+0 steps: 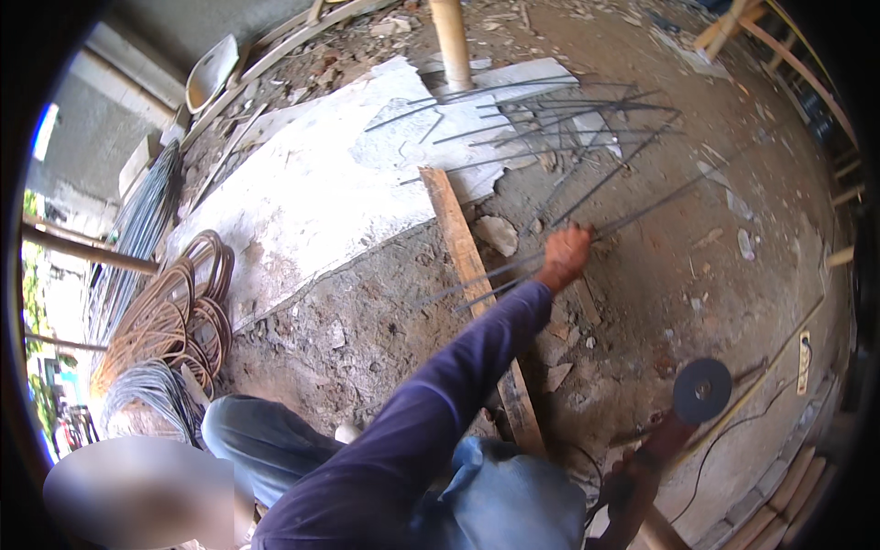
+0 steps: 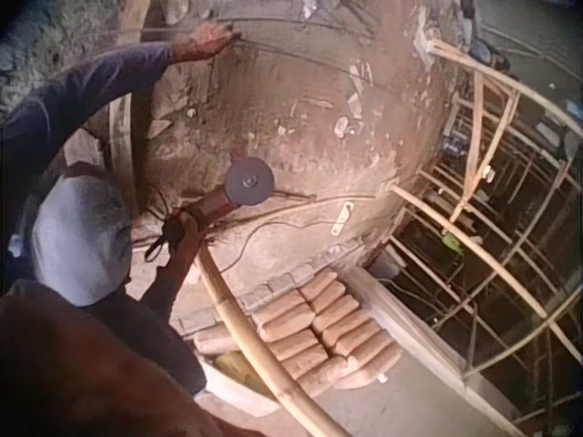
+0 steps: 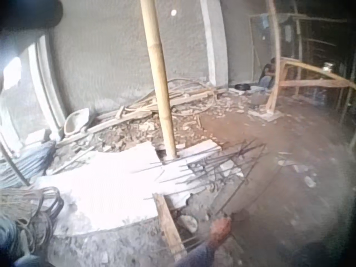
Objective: The person uses an angle grinder to cut several metal rods on a construction site. They position each rod, cut it, and set the pieces aside while sparks fly from the cutting action.
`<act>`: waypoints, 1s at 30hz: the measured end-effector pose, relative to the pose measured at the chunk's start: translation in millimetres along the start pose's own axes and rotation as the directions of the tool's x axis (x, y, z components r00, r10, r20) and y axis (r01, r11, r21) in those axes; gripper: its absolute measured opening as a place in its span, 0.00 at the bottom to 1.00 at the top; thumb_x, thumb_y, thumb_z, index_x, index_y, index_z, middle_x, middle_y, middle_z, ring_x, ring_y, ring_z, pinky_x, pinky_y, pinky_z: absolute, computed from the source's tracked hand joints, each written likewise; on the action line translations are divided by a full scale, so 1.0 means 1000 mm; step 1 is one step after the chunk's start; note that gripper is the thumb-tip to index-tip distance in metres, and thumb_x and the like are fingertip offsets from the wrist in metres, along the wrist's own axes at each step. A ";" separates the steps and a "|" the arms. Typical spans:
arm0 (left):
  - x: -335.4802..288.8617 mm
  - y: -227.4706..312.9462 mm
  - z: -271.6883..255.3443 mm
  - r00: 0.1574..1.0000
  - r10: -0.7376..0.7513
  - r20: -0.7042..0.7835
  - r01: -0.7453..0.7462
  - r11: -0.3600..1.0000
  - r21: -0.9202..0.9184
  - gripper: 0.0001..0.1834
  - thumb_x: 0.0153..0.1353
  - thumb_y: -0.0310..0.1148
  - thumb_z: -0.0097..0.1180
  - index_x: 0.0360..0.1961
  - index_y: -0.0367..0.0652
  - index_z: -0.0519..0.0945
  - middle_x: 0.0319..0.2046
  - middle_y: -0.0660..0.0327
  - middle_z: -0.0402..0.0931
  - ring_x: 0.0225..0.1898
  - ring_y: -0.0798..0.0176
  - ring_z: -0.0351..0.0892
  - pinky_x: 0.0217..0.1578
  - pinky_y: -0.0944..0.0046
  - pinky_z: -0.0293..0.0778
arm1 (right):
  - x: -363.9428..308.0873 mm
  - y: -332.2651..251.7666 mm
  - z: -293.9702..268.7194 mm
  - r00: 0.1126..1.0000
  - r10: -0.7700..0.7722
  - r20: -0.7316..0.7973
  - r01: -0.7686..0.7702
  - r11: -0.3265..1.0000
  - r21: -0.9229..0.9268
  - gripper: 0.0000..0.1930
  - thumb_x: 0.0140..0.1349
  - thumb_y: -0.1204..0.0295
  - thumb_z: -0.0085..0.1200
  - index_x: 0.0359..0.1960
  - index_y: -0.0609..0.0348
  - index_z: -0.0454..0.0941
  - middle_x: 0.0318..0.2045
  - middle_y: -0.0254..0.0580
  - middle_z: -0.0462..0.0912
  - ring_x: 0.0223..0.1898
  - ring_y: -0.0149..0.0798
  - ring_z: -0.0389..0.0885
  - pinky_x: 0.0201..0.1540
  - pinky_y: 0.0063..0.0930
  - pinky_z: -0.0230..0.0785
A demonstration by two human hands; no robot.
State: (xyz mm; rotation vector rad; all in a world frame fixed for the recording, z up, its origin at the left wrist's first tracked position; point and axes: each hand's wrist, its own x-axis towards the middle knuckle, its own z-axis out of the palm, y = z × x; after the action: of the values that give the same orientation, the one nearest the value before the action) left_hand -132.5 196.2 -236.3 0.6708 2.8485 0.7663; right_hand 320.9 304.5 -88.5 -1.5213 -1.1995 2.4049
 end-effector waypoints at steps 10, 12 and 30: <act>0.007 0.000 0.035 0.990 -0.089 0.108 0.105 0.983 -0.153 0.14 0.76 0.36 0.47 0.56 0.45 0.80 0.39 0.46 0.87 0.43 0.39 0.89 0.41 0.41 0.84 | 0.005 -0.009 -0.011 0.987 0.102 -0.121 -0.109 0.993 -0.053 0.22 0.63 0.67 0.64 0.59 0.42 0.75 0.41 0.41 0.81 0.36 0.44 0.81 0.38 0.46 0.80; 0.002 0.002 0.027 0.981 -0.121 0.151 0.148 0.972 -0.180 0.14 0.76 0.37 0.47 0.54 0.45 0.80 0.39 0.47 0.88 0.43 0.39 0.89 0.42 0.41 0.84 | 0.004 -0.009 -0.004 0.989 0.037 -0.140 -0.044 0.998 -0.042 0.22 0.58 0.68 0.68 0.54 0.56 0.77 0.36 0.42 0.80 0.32 0.41 0.78 0.36 0.38 0.77; -0.132 -0.121 -0.089 0.993 0.010 -0.119 -0.017 0.999 -0.050 0.16 0.65 0.29 0.55 0.53 0.41 0.77 0.43 0.49 0.81 0.47 0.43 0.85 0.43 0.46 0.83 | 0.042 -0.009 0.045 0.999 -0.022 0.038 0.029 0.983 -0.182 0.30 0.60 0.68 0.69 0.64 0.43 0.70 0.45 0.38 0.84 0.41 0.42 0.85 0.42 0.49 0.79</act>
State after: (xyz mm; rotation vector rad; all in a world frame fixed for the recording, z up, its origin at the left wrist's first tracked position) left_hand -80.9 3.3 -220.5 0.6595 2.9212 0.9069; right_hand 260.6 302.5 -104.1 -1.5038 -1.4743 2.3730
